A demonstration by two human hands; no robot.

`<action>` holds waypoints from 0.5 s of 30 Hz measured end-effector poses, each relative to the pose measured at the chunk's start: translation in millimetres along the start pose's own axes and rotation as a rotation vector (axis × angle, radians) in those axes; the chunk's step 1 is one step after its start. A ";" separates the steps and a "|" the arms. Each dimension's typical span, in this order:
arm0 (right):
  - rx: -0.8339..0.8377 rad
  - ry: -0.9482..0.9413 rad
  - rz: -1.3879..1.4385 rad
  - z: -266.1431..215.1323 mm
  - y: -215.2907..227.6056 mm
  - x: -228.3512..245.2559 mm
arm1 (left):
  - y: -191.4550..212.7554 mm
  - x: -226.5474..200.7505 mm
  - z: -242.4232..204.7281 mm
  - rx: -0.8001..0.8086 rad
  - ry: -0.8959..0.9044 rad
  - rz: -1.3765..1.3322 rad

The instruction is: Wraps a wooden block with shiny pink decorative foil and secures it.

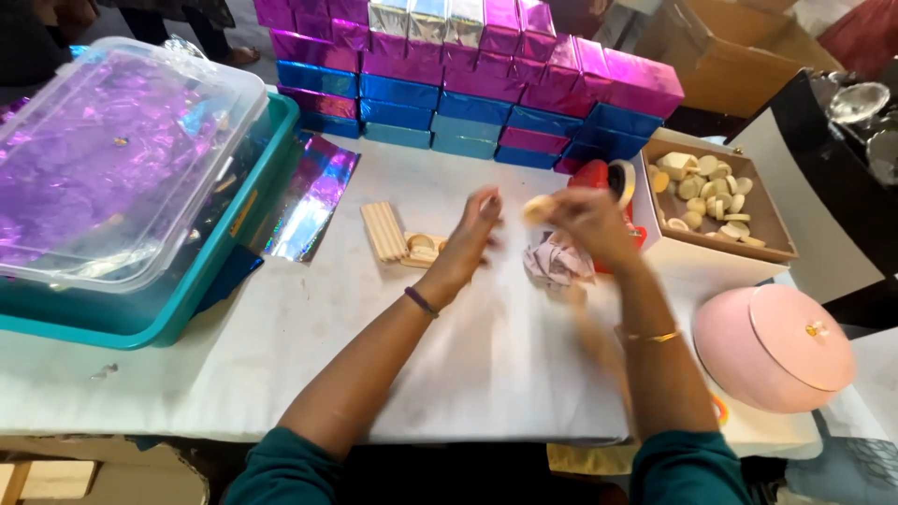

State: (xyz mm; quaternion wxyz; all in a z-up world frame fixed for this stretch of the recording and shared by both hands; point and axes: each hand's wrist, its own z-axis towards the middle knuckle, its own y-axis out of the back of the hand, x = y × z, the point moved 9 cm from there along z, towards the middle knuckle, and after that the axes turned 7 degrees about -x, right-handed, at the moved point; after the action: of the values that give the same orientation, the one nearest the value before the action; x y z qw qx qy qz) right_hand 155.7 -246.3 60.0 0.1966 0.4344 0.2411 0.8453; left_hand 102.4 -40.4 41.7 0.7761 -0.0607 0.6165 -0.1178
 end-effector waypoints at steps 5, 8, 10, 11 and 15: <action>0.044 -0.019 -0.103 -7.4 -45.9 80.4 | -2.8 89.6 -7.3 0.184 0.490 -0.213; -0.061 -0.036 -0.222 -12.8 -39.1 73.7 | 15.6 88.3 12.6 0.130 0.281 -0.198; -0.121 -0.060 -0.314 -28.4 -32.3 46.5 | 22.6 40.1 2.0 0.059 0.185 -0.145; -0.114 -0.084 -0.436 -34.5 -29.9 25.2 | 23.4 -21.4 -5.5 0.041 -0.021 -0.238; -0.089 -0.116 -0.634 -58.5 -36.8 -60.5 | -1.8 -169.7 -95.0 0.259 -0.261 -0.528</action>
State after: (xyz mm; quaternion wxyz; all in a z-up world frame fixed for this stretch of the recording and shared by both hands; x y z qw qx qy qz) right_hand 144.8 -263.2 -29.5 0.4822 0.3763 0.3156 0.7254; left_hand -26.0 6.5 180.0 0.7925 -0.1337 0.4546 -0.3840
